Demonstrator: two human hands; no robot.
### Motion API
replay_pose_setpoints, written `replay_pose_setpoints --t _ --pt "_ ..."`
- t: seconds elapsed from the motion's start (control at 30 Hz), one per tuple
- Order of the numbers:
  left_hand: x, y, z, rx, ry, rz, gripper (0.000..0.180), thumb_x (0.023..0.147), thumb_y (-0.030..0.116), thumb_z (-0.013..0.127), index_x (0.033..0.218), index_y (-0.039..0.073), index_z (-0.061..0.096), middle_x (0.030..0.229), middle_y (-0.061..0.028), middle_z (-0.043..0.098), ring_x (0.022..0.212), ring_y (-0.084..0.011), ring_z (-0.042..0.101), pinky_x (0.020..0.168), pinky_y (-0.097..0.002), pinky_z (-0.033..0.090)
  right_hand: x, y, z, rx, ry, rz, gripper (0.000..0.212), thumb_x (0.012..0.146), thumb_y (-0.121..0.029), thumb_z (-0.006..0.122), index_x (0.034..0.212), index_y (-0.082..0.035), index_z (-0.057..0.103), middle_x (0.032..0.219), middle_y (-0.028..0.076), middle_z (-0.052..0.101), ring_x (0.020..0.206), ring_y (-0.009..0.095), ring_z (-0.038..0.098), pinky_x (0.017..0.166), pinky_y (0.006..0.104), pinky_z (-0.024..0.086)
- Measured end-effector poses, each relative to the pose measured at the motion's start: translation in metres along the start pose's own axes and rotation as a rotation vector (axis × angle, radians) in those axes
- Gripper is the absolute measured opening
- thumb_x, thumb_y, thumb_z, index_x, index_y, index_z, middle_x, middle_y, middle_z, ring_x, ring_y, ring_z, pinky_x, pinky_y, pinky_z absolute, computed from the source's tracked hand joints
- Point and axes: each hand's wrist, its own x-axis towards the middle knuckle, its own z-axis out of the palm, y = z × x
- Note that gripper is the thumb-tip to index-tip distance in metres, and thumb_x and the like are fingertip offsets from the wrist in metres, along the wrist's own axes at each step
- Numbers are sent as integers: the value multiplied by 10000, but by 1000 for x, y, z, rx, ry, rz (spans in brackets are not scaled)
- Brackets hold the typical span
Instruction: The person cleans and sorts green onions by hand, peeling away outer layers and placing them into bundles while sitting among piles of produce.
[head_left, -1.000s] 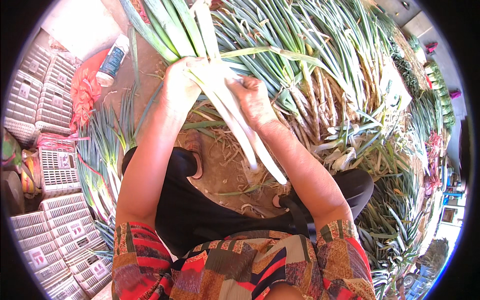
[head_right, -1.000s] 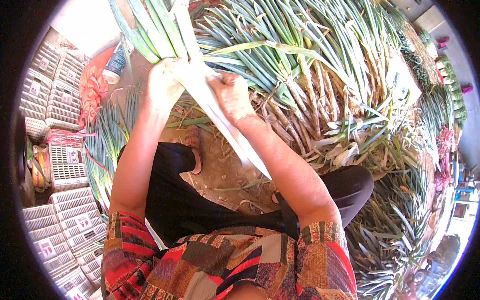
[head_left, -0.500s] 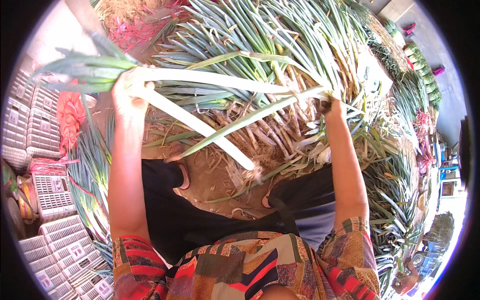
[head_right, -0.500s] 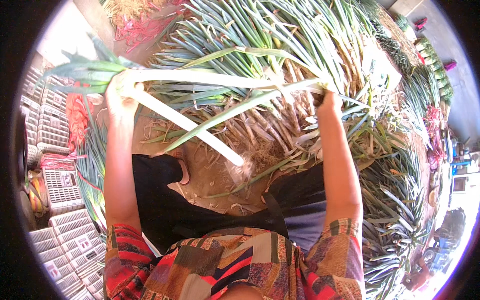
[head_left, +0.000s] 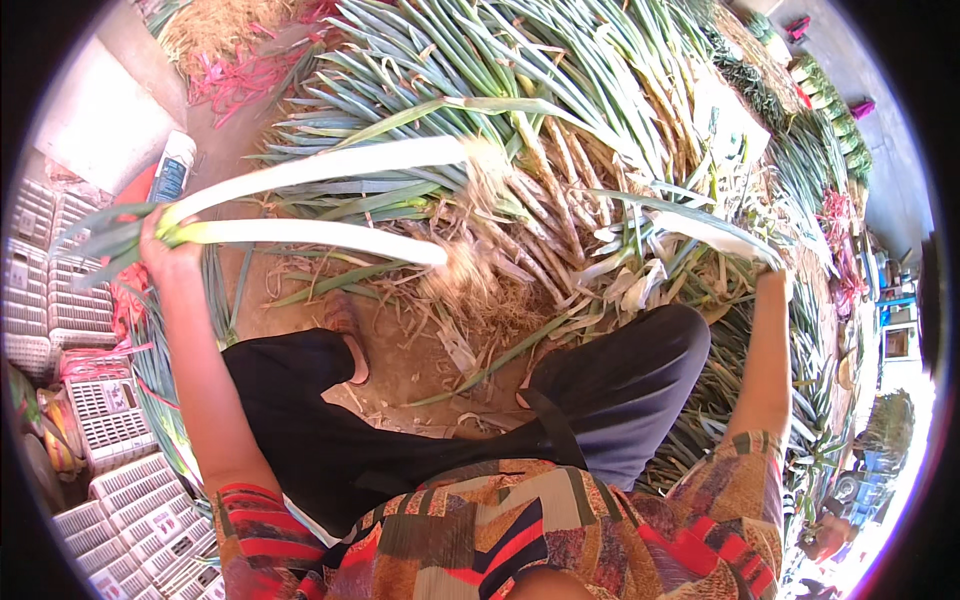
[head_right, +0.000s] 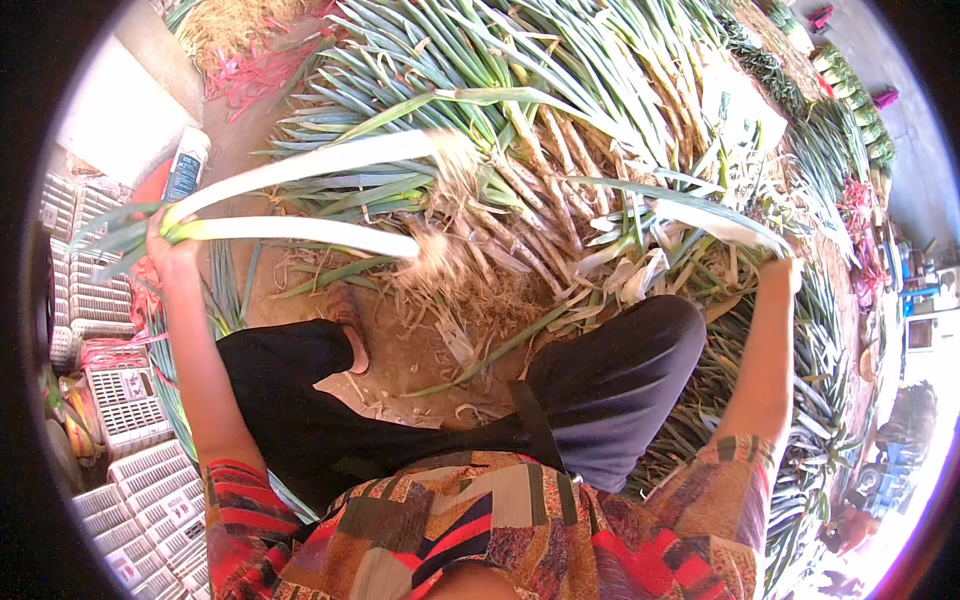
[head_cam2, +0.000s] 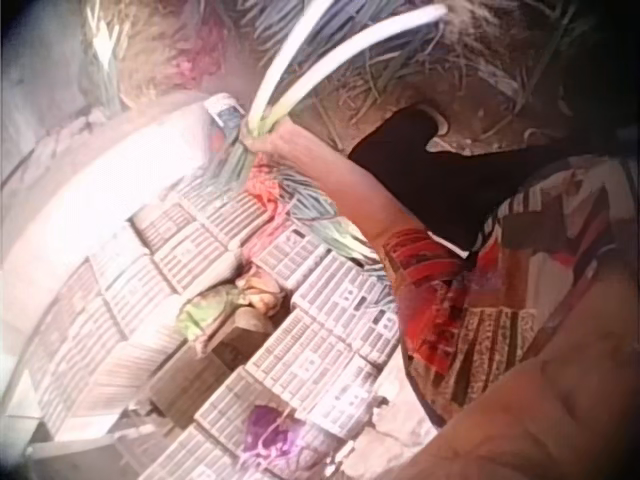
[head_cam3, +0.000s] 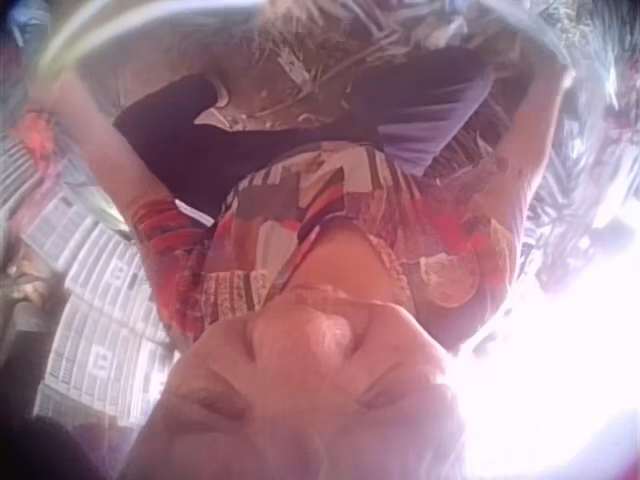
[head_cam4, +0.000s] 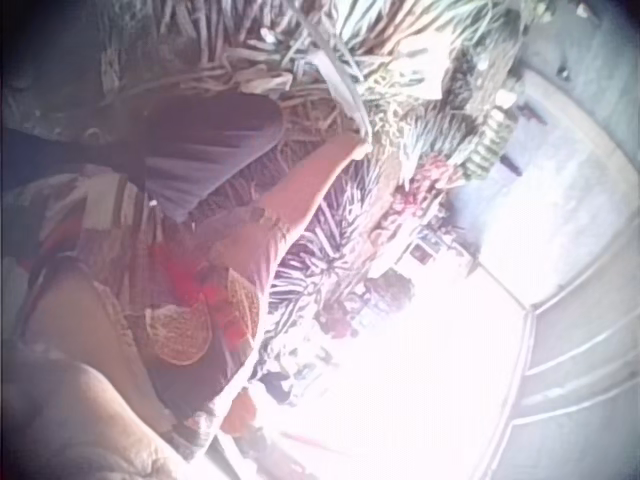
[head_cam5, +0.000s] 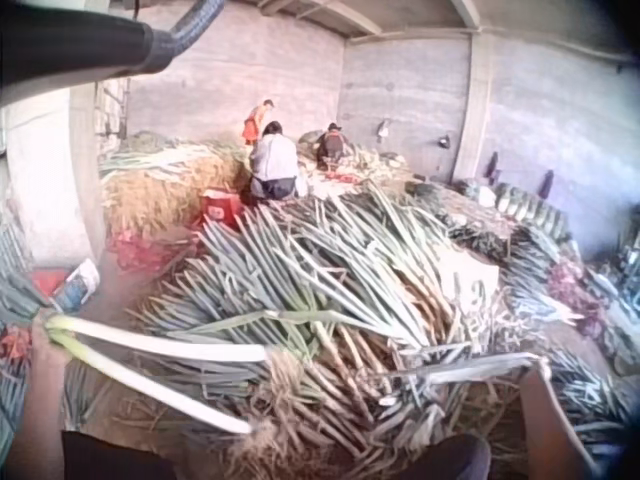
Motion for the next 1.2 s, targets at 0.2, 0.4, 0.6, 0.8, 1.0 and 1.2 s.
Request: replay_pose_setpoints --t 0.2,0.4,0.6,0.8,1.0,1.2 --pt "-4 -9 9 52 219 215 95 698 118 569 668 87 484 609 -49 517 516 -202 487 487 -301 382 -118 65 102 -1293 -149 -591 413 695 -272 685 972 15 578 874 151 612 751 257 604 642 347 478" --pt "-12 -48 30 33 -278 -80 103 721 143 575 675 73 515 589 -49 535 548 -216 553 501 -315 441 -370 98 261 -931 -933 -1327 286 843 -236 560 1019 -11 577 1009 168 586 965 296 555 826 350 430" --pt "-66 -91 91 88 -85 -114 166 777 115 524 856 -29 546 766 -131 569 724 -267 576 858 -391 467 -486 183 308 -939 -1414 -913 463 882 -419 453 1079 -10 545 893 151 620 810 305 594 763 387 466" --pt "-84 -89 121 155 -171 -165 187 760 85 487 875 -61 510 731 -100 560 694 -224 567 793 -374 468 -424 212 259 -1135 -1605 7 379 880 -324 520 995 30 592 744 117 629 551 133 592 499 222 462" --pt "-73 -89 95 188 -288 -239 167 762 82 487 839 -57 536 721 -97 565 679 -224 573 793 -374 476 -489 194 259 -677 -1530 -336 428 860 -455 509 1080 -97 589 843 59 620 773 123 549 697 290 448" --pt "-72 -98 89 174 -278 -289 239 772 82 498 974 -43 518 797 -126 566 767 -239 571 797 -402 473 -485 210 254 -291 -1591 604 396 867 -375 537 1011 -9 590 668 50 597 535 112 553 494 218 450"
